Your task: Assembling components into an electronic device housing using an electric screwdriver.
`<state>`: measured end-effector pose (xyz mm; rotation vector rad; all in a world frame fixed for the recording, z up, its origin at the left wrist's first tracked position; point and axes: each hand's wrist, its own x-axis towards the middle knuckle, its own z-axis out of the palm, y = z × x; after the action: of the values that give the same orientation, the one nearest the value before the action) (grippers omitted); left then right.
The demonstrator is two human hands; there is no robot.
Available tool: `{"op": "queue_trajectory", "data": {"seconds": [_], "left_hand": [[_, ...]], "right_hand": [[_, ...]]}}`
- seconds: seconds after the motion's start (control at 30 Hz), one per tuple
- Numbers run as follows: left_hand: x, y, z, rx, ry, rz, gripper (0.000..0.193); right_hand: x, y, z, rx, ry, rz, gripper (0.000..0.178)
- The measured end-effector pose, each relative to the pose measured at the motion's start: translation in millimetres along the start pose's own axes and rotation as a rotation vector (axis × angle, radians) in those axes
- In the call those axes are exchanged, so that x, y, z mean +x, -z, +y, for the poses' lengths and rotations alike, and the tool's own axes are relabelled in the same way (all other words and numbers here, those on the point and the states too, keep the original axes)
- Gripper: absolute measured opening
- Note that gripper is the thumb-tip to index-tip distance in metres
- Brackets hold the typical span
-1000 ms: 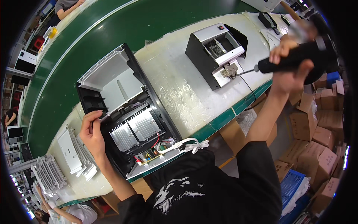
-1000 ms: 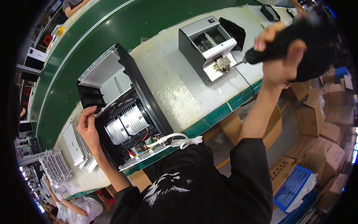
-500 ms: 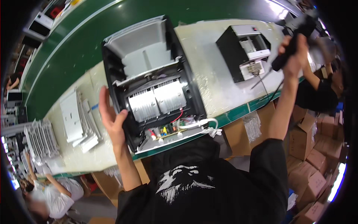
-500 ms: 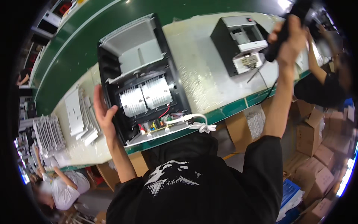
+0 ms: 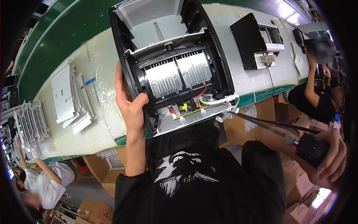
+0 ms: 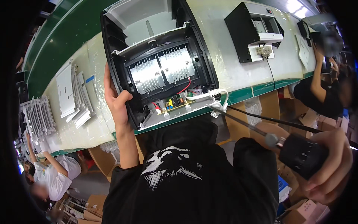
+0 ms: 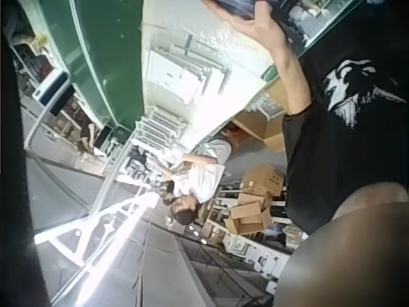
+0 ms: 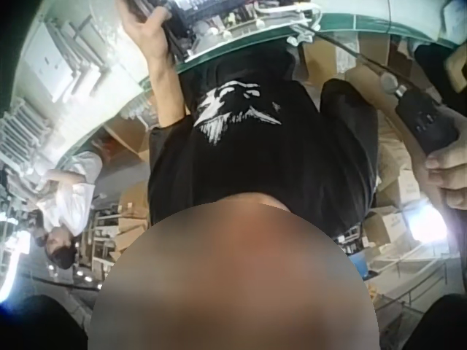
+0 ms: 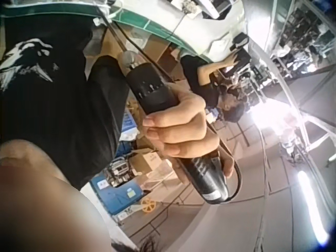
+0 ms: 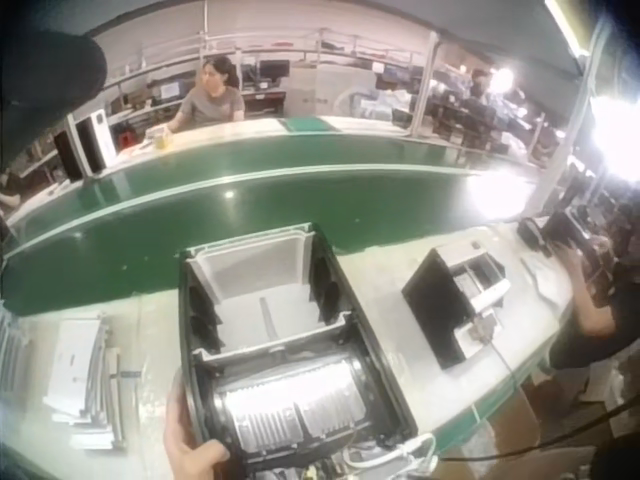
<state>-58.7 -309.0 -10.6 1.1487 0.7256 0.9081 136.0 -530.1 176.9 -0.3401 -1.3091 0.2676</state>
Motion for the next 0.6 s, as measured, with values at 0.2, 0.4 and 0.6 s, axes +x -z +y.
{"op": "queue_trajectory", "data": {"seconds": [0.2, 0.4, 0.6], "left_hand": [[-2, 0, 2, -0.014, -0.027, 0.003, 0.088], [-1, -5, 12, 0.012, 0.065, 0.0, 0.087], [0, -4, 4, 0.192, -0.08, -0.004, 0.086]], "right_hand": [[-31, -29, 20, -0.468, -0.173, 0.135, 0.053], [-61, -31, 38, -0.493, -0.356, 0.144, 0.072], [-80, -28, 68, -0.491, -0.153, 0.153, 0.09]]}}
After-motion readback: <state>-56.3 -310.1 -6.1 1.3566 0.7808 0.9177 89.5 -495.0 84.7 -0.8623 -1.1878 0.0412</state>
